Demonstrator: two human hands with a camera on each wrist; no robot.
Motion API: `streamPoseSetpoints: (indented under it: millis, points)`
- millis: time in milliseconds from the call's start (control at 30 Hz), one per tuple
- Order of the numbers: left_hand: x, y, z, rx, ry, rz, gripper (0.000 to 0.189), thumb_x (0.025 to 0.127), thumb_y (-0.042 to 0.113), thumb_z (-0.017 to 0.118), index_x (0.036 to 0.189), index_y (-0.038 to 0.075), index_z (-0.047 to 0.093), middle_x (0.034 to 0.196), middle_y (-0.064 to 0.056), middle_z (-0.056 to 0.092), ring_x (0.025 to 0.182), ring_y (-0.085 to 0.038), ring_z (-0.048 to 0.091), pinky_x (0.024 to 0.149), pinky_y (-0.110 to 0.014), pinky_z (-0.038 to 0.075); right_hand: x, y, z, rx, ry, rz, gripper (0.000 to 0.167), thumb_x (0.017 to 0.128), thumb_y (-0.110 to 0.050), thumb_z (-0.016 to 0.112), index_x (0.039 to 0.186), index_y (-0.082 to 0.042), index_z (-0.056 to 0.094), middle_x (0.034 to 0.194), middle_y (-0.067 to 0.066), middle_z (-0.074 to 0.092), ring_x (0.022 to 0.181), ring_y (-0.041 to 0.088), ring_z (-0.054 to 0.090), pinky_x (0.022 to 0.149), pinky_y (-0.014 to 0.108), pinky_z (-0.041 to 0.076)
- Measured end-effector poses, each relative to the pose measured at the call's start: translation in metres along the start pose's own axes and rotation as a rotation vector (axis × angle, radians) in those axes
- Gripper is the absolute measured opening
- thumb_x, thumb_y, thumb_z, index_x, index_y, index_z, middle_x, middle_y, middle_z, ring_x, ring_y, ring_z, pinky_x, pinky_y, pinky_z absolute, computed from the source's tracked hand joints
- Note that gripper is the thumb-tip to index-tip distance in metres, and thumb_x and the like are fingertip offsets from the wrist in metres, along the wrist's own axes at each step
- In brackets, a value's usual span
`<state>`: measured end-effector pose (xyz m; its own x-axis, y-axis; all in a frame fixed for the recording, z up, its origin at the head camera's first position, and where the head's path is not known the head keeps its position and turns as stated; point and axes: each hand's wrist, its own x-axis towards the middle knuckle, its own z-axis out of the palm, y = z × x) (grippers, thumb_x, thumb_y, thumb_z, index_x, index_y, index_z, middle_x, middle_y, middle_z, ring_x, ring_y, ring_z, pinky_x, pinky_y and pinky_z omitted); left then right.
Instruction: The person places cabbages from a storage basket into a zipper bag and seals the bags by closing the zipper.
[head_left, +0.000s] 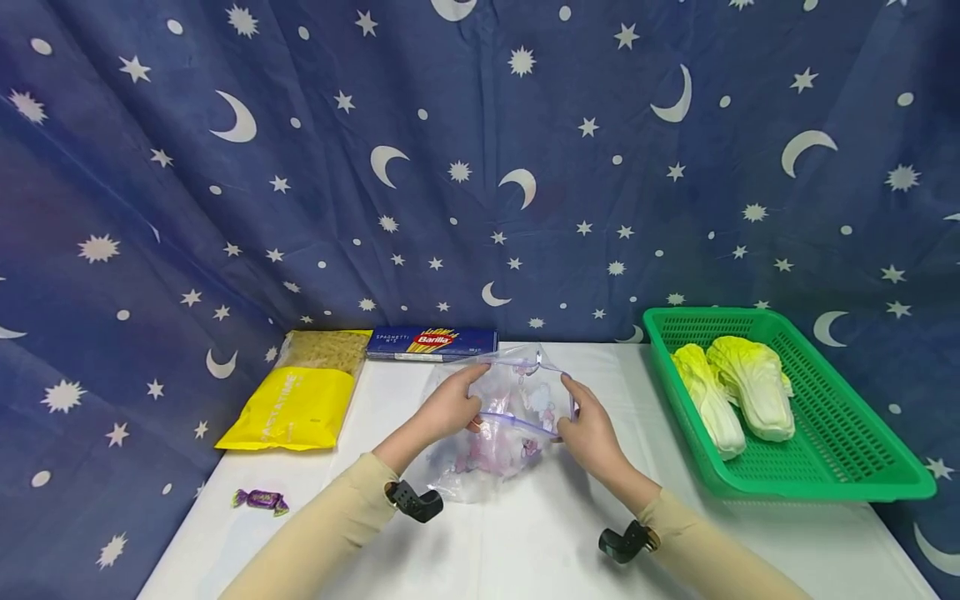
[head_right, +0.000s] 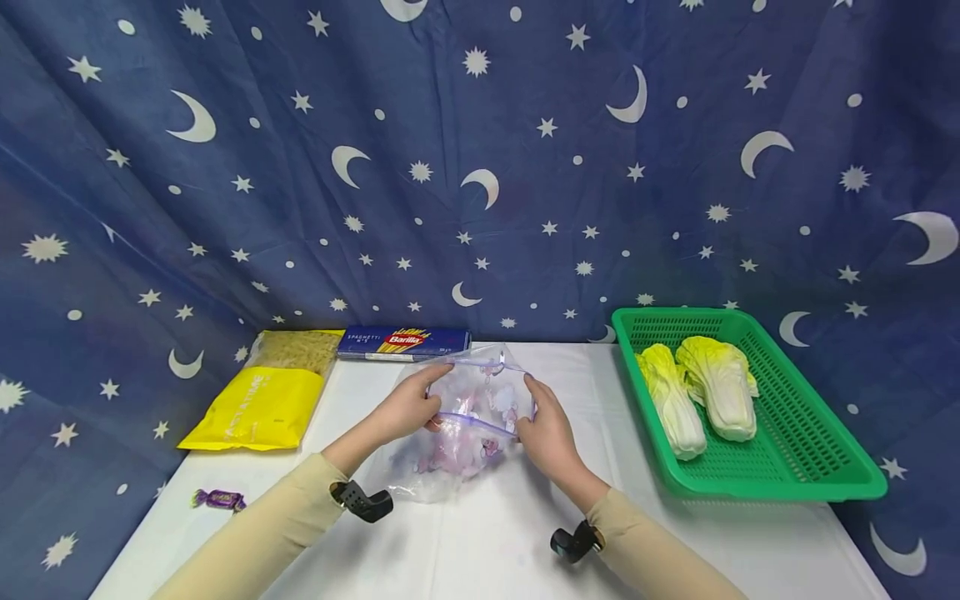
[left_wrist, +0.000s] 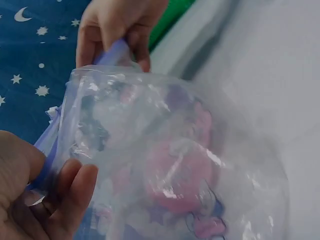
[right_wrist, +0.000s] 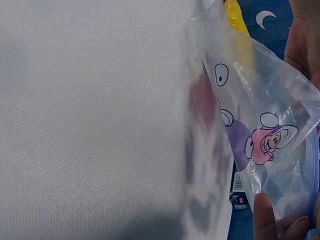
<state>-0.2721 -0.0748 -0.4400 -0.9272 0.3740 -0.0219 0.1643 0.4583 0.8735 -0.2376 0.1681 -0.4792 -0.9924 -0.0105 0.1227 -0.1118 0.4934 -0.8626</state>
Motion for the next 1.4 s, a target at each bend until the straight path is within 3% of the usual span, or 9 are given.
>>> streamPoseSetpoints:
  millis: [67, 167, 433, 733, 900, 1033, 1133, 1233, 1400]
  points:
    - [0.0, -0.003, 0.002, 0.024, 0.004, 0.009, 0.067, 0.09, -0.011, 0.044, 0.156, 0.001, 0.039, 0.156, -0.022, 0.041, 0.057, -0.015, 0.059, 0.059, -0.04, 0.063, 0.0, 0.0, -0.001, 0.048, -0.003, 0.024, 0.078, 0.082, 0.014, 0.049, 0.157, 0.0, 0.036, 0.159, 0.021, 0.035, 0.068, 0.022, 0.048, 0.062, 0.034, 0.061]
    - [-0.001, -0.006, 0.007, 0.008, 0.019, 0.018, 0.065, 0.092, -0.01, 0.044, 0.156, 0.002, 0.04, 0.156, -0.02, 0.042, 0.058, -0.014, 0.059, 0.06, -0.04, 0.063, 0.001, 0.0, -0.002, 0.089, 0.003, 0.039, 0.077, 0.082, 0.015, 0.049, 0.157, 0.001, 0.037, 0.158, 0.02, 0.036, 0.064, 0.019, 0.047, 0.065, 0.038, 0.063]
    - [-0.003, -0.014, 0.014, -0.195, 0.097, 0.027, 0.061, 0.094, -0.007, 0.048, 0.154, 0.002, 0.045, 0.129, -0.031, 0.059, 0.058, -0.012, 0.062, 0.061, -0.035, 0.063, 0.0, 0.004, 0.0, 0.098, 0.004, 0.062, 0.076, 0.082, 0.013, 0.052, 0.155, 0.0, 0.04, 0.158, 0.023, 0.036, 0.065, 0.018, 0.049, 0.066, 0.041, 0.063]
    - [-0.001, -0.017, 0.019, -0.276, 0.112, 0.083, 0.052, 0.1, 0.005, 0.058, 0.151, 0.004, 0.05, 0.149, -0.021, 0.05, 0.063, -0.016, 0.065, 0.059, -0.033, 0.062, -0.004, 0.007, -0.004, 0.081, -0.013, 0.112, 0.076, 0.083, 0.005, 0.06, 0.156, -0.004, 0.041, 0.149, 0.022, 0.045, 0.068, 0.017, 0.046, 0.052, 0.022, 0.047]
    - [-0.003, -0.018, 0.022, -0.276, 0.092, 0.092, 0.054, 0.101, 0.009, 0.062, 0.152, 0.002, 0.046, 0.149, -0.023, 0.049, 0.063, -0.017, 0.065, 0.059, -0.032, 0.062, -0.011, 0.005, -0.005, 0.112, -0.034, 0.131, 0.073, 0.087, 0.002, 0.064, 0.156, -0.003, 0.04, 0.145, 0.023, 0.047, 0.07, 0.018, 0.058, 0.054, 0.023, 0.05]
    - [-0.007, -0.019, 0.022, -0.28, 0.078, 0.076, 0.056, 0.101, 0.009, 0.061, 0.153, 0.0, 0.044, 0.126, -0.025, 0.06, 0.064, -0.018, 0.064, 0.059, -0.033, 0.062, -0.018, -0.002, -0.01, 0.149, -0.076, 0.128, 0.07, 0.091, -0.002, 0.066, 0.155, 0.001, 0.038, 0.144, 0.022, 0.05, 0.072, 0.021, 0.068, 0.066, 0.029, 0.059]
    - [-0.01, -0.019, 0.022, -0.292, 0.061, 0.067, 0.057, 0.101, 0.009, 0.061, 0.154, -0.001, 0.043, 0.118, -0.023, 0.06, 0.064, -0.019, 0.064, 0.059, -0.035, 0.062, -0.025, -0.011, -0.021, 0.138, -0.124, 0.129, 0.069, 0.091, -0.004, 0.068, 0.154, 0.003, 0.039, 0.125, 0.023, 0.062, 0.071, 0.022, 0.069, 0.071, 0.034, 0.062]
    - [-0.01, -0.02, 0.022, -0.311, 0.041, 0.061, 0.058, 0.101, 0.009, 0.06, 0.155, 0.0, 0.041, 0.126, -0.024, 0.057, 0.067, -0.02, 0.065, 0.061, -0.036, 0.063, -0.027, -0.022, -0.039, 0.118, -0.164, 0.123, 0.068, 0.092, -0.006, 0.068, 0.154, 0.001, 0.04, 0.123, 0.023, 0.062, 0.074, 0.024, 0.069, 0.071, 0.036, 0.063]
    - [-0.007, -0.019, 0.024, -0.305, 0.028, 0.066, 0.058, 0.101, 0.009, 0.059, 0.156, 0.001, 0.04, 0.144, -0.024, 0.048, 0.068, -0.024, 0.066, 0.062, -0.035, 0.063, -0.019, -0.037, -0.088, 0.064, -0.18, 0.09, 0.067, 0.097, -0.014, 0.067, 0.156, -0.003, 0.037, 0.156, 0.023, 0.04, 0.096, 0.026, 0.069, 0.081, 0.037, 0.062]
